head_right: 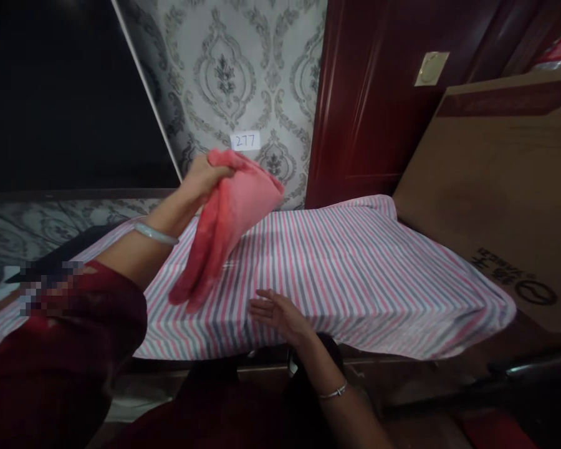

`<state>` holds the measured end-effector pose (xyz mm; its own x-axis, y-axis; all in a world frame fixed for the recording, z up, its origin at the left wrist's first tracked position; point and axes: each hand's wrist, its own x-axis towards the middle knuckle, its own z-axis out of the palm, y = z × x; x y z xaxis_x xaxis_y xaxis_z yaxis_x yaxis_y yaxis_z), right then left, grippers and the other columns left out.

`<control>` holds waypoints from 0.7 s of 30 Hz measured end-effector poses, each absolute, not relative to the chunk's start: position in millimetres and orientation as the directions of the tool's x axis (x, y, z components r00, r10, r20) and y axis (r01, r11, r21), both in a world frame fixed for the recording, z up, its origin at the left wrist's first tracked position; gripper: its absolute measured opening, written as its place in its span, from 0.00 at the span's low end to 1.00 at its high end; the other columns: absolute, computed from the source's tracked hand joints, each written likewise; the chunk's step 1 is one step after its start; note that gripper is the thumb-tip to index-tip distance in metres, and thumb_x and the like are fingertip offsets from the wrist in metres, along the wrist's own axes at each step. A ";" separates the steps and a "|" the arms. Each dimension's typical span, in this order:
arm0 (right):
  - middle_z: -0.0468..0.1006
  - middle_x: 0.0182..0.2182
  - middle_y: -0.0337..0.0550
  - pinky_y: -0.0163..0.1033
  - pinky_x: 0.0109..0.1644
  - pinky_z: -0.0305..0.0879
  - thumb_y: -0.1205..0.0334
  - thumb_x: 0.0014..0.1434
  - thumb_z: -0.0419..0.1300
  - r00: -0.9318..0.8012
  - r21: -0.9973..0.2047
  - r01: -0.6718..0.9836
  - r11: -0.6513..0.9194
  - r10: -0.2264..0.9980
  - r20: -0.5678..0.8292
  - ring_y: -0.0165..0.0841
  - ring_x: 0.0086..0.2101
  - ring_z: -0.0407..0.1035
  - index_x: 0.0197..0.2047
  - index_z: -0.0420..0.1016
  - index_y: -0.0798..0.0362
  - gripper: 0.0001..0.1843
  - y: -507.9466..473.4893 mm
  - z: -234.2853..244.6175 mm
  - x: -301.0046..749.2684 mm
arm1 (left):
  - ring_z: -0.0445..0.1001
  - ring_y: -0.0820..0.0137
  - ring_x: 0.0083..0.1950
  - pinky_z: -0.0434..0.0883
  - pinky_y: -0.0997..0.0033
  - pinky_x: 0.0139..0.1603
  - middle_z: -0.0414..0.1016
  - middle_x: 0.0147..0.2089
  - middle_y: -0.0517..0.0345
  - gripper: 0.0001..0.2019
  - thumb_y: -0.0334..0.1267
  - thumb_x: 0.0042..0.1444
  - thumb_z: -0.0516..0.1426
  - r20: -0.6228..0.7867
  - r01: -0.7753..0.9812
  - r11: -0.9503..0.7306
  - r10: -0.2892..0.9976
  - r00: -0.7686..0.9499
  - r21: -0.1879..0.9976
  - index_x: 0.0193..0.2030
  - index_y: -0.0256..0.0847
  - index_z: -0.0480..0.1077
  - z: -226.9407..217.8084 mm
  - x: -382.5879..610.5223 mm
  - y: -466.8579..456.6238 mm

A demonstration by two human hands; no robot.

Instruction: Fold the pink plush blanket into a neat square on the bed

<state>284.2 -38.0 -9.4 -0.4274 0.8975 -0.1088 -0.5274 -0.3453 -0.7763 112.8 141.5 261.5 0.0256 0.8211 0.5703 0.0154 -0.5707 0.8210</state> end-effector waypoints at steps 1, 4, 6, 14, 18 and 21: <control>0.81 0.49 0.56 0.54 0.64 0.63 0.36 0.58 0.65 -0.473 -0.773 -0.512 -0.375 0.874 -0.110 0.44 0.52 0.76 0.53 0.73 0.53 0.32 -36.8 -8.7 276.8 | 0.78 0.60 0.45 0.75 0.64 0.46 0.76 0.35 0.56 0.10 0.23 0.40 0.62 0.573 -0.033 -0.573 0.820 -0.006 0.819 0.32 0.33 0.71 275.6 106.5 148.0; 0.79 0.52 0.60 0.57 0.64 0.62 0.24 0.55 0.59 -0.579 -0.768 -0.481 -0.423 0.811 -0.085 0.48 0.55 0.74 0.55 0.71 0.55 0.43 -32.8 3.7 256.9 | 0.78 0.60 0.51 0.75 0.64 0.49 0.77 0.41 0.56 0.07 0.26 0.48 0.62 0.570 -0.121 -0.586 0.809 -0.143 0.801 0.36 0.32 0.70 307.2 85.6 159.2; 0.74 0.58 0.62 0.61 0.63 0.63 0.19 0.53 0.53 -0.556 -0.757 -0.541 -0.367 0.831 -0.006 0.51 0.60 0.69 0.58 0.68 0.54 0.49 -30.6 17.8 248.5 | 0.77 0.61 0.53 0.75 0.64 0.51 0.77 0.43 0.55 0.06 0.29 0.55 0.59 0.546 -0.149 -0.583 0.807 -0.227 0.799 0.39 0.30 0.70 312.6 71.0 160.3; 0.79 0.53 0.49 0.59 0.59 0.72 0.43 0.51 0.68 0.015 -0.708 -0.706 -0.021 0.999 -0.043 0.50 0.62 0.66 0.52 0.74 0.47 0.28 -14.8 40.7 266.0 | 0.78 0.71 0.39 0.77 0.72 0.47 0.79 0.34 0.59 0.09 0.29 0.45 0.65 0.241 -0.410 -0.346 0.927 -0.286 0.844 0.34 0.39 0.71 200.8 17.6 137.3; 0.83 0.45 0.49 0.57 0.56 0.75 0.49 0.48 0.68 -0.047 -0.771 -0.627 -0.110 0.993 -0.103 0.51 0.56 0.72 0.46 0.76 0.48 0.23 -0.4 40.9 280.0 | 0.77 0.72 0.36 0.76 0.75 0.45 0.77 0.29 0.62 0.08 0.25 0.43 0.61 0.068 -0.451 -0.222 0.941 -0.332 0.864 0.30 0.40 0.71 153.9 -0.2 130.1; 0.83 0.41 0.48 0.54 0.56 0.76 0.53 0.46 0.69 -0.040 -0.788 -0.608 -0.095 0.995 -0.089 0.50 0.53 0.75 0.42 0.76 0.49 0.20 15.2 60.0 285.5 | 0.78 0.72 0.37 0.76 0.75 0.46 0.78 0.30 0.61 0.10 0.23 0.42 0.59 0.031 -0.477 -0.199 0.941 -0.336 0.856 0.30 0.40 0.71 149.2 -8.3 130.7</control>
